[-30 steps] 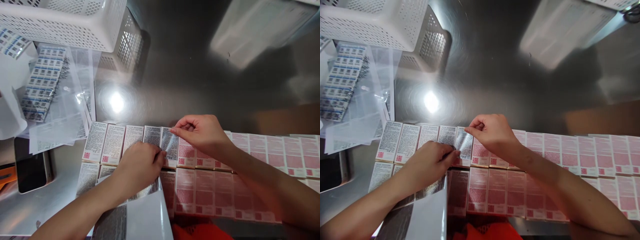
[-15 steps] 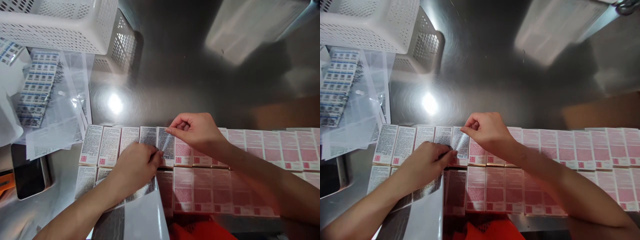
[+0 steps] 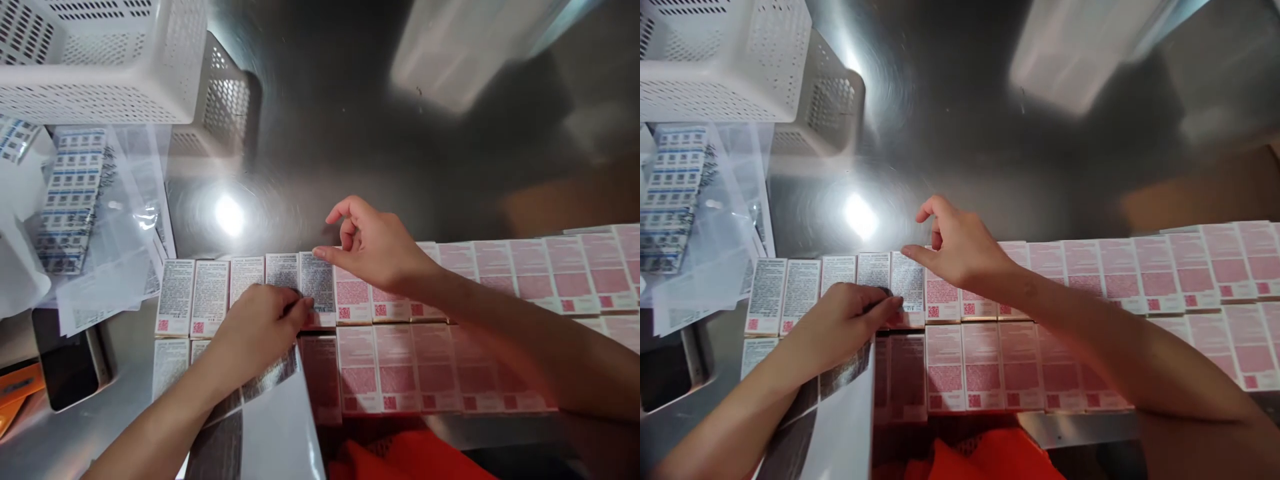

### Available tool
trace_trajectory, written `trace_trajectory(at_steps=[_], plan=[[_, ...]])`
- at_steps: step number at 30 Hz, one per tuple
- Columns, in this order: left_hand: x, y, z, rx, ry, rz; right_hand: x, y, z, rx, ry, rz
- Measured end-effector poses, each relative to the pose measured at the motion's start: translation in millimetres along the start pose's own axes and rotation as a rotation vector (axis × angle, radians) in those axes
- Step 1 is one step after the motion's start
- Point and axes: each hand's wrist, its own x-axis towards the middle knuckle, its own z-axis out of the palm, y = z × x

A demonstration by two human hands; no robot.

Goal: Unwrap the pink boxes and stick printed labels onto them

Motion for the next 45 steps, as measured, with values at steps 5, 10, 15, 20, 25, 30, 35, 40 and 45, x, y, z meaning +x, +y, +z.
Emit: trace_trajectory(at_steps=[5,10,15,20,25,30,35,40,45], plan=[[-0.3,1.1,1.0,-0.025,0.029,-0.005,-3.1,-3.1,7.5,-0.185,0.021,-0.048],[-0.5,2.8,-0.1,-0.037,0.03,-0.003,-7.7,-0.2,9.6,-0.271,0.024,-0.149],[-1.7,7.3,-1.5,-0.042,0.045,-0.039,-12.1,0.9,9.0,-0.314,0.018,-0.218],[-1.9,11.2,-0.7,-0.048,0.047,-0.068,-12.3,-1.5,6.5,-0.321,0.009,-0.235],[-1.3,14.0,0.9,0.021,0.113,-0.094,-12.5,1.2,6.2,-0.311,0.028,-0.284],[-0.7,15.3,2.7,0.055,0.158,-0.12,-12.2,3.6,9.2,-0.281,0.062,-0.317],[-2.9,19.0,3.4,0.085,0.192,-0.166,-13.9,1.8,8.0,-0.258,0.081,-0.334],[-5.1,22.4,3.3,0.131,0.238,-0.22,-16.9,-0.2,5.3,-0.237,0.085,-0.346],[-10.3,13.0,7.3,0.117,0.281,-0.246,-23.9,0.6,4.0,-0.225,0.153,-0.387]])
